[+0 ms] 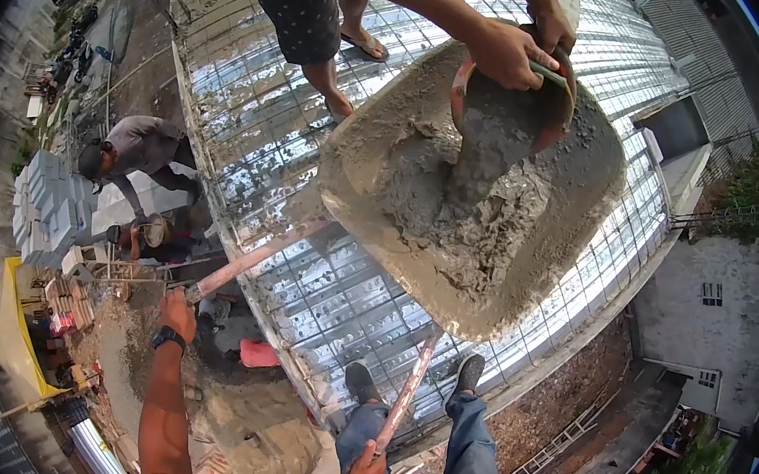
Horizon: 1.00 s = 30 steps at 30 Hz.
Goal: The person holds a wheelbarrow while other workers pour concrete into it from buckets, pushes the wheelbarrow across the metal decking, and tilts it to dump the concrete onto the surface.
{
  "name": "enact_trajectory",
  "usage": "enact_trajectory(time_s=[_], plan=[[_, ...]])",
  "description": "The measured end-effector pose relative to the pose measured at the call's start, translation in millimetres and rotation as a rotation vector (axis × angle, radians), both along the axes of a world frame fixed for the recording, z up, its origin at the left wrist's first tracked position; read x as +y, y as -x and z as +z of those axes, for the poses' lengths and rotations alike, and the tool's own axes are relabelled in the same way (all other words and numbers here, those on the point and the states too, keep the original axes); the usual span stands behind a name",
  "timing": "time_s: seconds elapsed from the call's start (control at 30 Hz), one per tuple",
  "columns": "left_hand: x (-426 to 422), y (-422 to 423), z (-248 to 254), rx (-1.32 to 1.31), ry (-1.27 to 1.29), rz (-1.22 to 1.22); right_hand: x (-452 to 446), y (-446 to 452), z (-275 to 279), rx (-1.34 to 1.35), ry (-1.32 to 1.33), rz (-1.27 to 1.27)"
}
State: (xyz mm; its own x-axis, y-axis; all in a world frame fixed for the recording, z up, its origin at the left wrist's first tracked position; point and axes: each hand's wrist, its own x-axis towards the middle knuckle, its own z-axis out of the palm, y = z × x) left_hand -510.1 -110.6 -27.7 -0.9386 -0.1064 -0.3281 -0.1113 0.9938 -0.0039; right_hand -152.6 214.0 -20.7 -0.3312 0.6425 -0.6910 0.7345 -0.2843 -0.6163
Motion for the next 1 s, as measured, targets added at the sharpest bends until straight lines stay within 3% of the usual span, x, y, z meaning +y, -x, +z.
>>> enact_trajectory(time_s=[0.23, 0.4, 0.47, 0.67, 1.0], plan=[[12.7, 9.8, 22.0, -0.141, -0.016, 0.056, 10.5, -13.5, -0.4, 0.046, 0.166, -0.042], [-1.3, 30.9, 2.7, -0.192, -0.001, 0.052, 6.0, -28.4, -18.0, -0.03, 0.094, -0.02], [1.5, 39.1, 20.8, -0.206, 0.016, -0.025, 5.5, -1.8, 5.9, -0.08, 0.122, -0.039], [20.7, 56.7, 79.5, -0.248, -0.069, -0.035, 14.8, 0.1, 4.1, -0.116, 0.18, 0.014], [9.7, 115.0, 105.4, -0.127, -0.037, -0.099, -11.3, 37.0, 28.8, -0.08, 0.393, -0.094]])
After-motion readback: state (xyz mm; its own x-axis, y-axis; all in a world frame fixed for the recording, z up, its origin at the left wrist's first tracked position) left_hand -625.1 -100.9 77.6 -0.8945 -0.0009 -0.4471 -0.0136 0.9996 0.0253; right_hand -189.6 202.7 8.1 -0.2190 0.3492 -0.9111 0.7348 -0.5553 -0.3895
